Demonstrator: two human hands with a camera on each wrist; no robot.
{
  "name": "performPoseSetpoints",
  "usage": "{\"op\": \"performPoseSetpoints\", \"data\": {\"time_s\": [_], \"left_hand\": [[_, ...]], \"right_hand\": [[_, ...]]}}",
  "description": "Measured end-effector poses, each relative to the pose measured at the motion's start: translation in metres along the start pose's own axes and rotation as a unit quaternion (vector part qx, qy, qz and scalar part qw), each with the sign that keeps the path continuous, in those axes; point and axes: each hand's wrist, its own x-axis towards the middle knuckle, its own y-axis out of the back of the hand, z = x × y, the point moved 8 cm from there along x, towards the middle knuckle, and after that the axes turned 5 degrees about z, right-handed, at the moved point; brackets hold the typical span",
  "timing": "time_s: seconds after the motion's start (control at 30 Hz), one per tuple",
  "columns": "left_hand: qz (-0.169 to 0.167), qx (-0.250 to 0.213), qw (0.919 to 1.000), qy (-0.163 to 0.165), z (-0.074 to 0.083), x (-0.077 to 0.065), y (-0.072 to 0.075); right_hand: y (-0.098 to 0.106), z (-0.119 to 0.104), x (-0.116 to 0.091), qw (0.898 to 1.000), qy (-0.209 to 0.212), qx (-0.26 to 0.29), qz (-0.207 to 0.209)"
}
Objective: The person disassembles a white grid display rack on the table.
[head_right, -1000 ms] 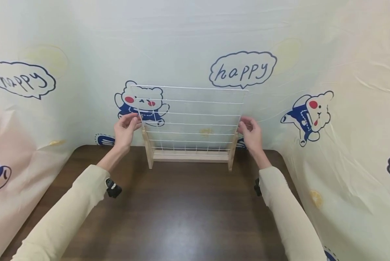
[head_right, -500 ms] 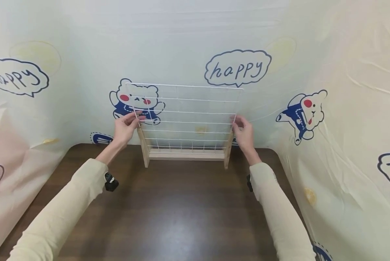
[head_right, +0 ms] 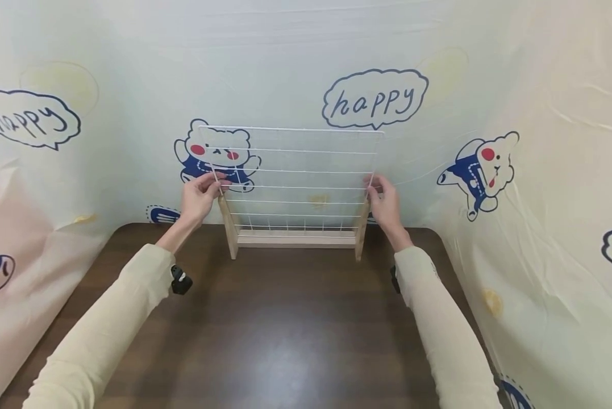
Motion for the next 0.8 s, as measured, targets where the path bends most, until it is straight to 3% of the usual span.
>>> {"op": "performPoseSetpoints", "data": {"time_s": [0.3,0.5,0.8], "left_hand": [[-0.015,-0.036,0.9986,0.035,-0.006,0.003,-0.001],[-0.023,-0.055,0.9968,0.053,0.011,-0.001,0.001],[-0.009,-0.033,0.9982,0.049,-0.004,0.004,-0.001]], "right_hand": [[-0.001,0.002,0.004,1.0,0.007,0.01,0.015],[-0.004,-0.001,0.005,1.0,0.014,0.015,0.016],[-0.004,0.003,0.003,0.999,0.015,0.031,0.026]]}}
